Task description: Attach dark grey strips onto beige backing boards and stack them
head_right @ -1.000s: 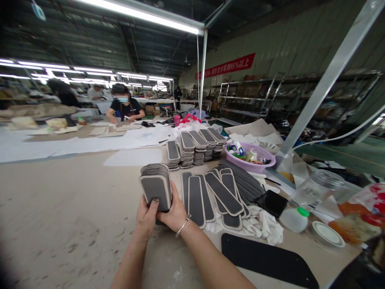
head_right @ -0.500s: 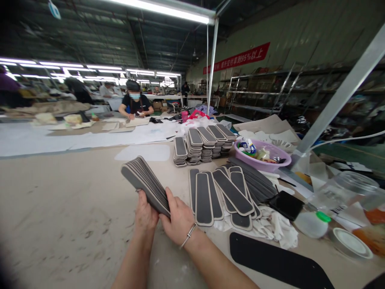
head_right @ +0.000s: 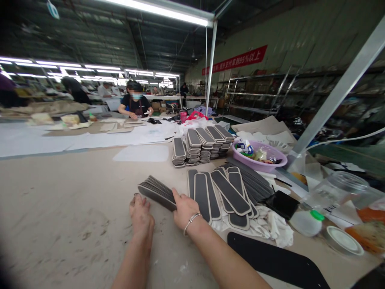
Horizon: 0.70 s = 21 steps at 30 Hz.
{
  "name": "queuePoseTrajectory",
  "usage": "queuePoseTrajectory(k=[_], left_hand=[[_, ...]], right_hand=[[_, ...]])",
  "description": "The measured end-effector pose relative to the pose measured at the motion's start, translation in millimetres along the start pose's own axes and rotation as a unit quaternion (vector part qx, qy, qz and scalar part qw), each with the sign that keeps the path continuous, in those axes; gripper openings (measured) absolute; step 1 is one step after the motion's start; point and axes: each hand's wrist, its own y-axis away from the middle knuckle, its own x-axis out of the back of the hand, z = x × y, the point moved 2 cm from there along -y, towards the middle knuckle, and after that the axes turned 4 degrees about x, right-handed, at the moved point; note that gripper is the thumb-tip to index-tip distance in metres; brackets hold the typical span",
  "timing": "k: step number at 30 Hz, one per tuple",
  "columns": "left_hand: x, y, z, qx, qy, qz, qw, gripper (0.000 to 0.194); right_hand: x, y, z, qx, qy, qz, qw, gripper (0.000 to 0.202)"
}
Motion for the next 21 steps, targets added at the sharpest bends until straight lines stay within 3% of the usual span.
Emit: queuePoseTrajectory(k=[4,7,9,14,21], left_hand=[[-9.2,20,-1,0.067,0.053,-0.013,0.996,0.033],[-21.0,36,1,0.188,0.146,-0.161,0.958,0.043],[-26.6,43,4,0.216,0.198,-0.227,0.929,0.047],[-22.8,40,2,0.267,0.162,-0.115,0.943,0.037],[-19.2,32,-2,0.213,0.123,-0.119,0.962,0.043]], right_hand=[[24,0,-2,0.002,-0.053,0.021,0.998,0.076],[36,1,-9,0.017,-0.084,0.041,0.995,0.076],[37,3,-14,0.033,-0.094,0.04,0.994,0.076],[23,6,-21,0.081,-0.118,0.005,0.99,0.078],[23,8,-14,0.09,-0.185,-0.013,0.979,0.087]])
